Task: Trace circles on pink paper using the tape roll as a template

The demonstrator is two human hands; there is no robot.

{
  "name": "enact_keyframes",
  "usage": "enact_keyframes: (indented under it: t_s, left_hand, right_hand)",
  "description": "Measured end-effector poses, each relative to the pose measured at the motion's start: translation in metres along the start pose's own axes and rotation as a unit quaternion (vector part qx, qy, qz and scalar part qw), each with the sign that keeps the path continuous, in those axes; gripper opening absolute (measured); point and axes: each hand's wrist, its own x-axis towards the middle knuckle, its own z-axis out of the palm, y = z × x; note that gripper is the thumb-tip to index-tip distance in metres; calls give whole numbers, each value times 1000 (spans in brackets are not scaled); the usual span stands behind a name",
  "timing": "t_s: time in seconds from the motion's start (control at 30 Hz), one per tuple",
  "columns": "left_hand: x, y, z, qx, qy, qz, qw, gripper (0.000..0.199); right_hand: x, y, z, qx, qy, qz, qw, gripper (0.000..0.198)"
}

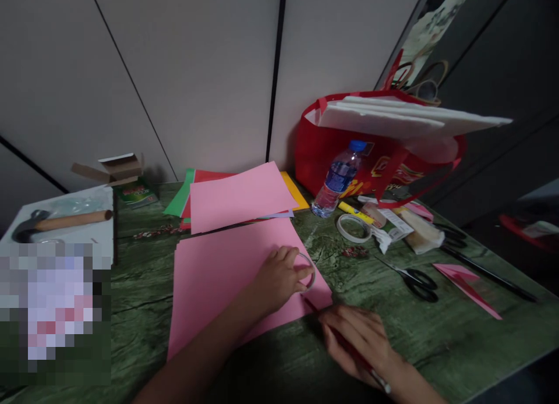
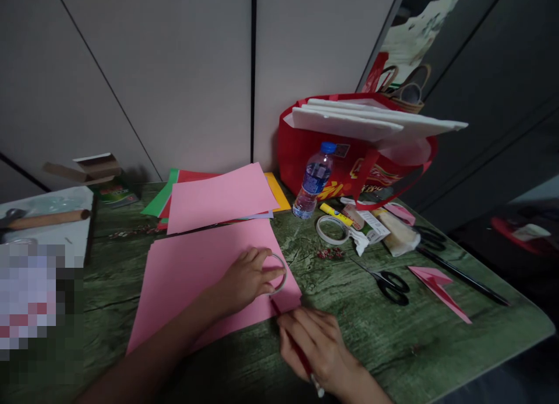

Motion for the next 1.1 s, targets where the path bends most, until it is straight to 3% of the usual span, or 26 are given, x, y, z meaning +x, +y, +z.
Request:
enact_keyframes:
  t_s: [0.1,0.2,0.27,0.33,0.5,0.63,0.77,0.93,1.1]
  left_hand:
    - [-1,4,-1,26,-2,-6,1000,26]
    - [-4,12,4,69,7,-12,997,24]
    - [-6,20,10,114,23,-22,993,27]
    - [-8,27,16,156,30,-35,987,34]
    - [-8,37,28,201,21,-41,978,43]
    - [-9,40,36,222,33,-48,973,49]
    - [-9,44,42,229,36,-66,971,48]
    - [-7,48,44,235,42,-82,968,47]
    - [-10,54,38,254,49,-72,963,46]
  right_hand:
    - [8,7,-10,23,84,90,992,17]
    - [28,21,-20,59,185,220,956,7]
    - [48,34,-22,115,195,269,936,8]
    - [69,48,-18,185,177,273,927,13]
    - [114,67,10,322,49,255,910,21]
    - [138,56,28,326,-89,195,921,15]
    - [150,39,36,344,-207,142,905,13]
    - [153,31,45,345,-287,149,881,18]
    - [151,28,50,310,-346,123,877,18]
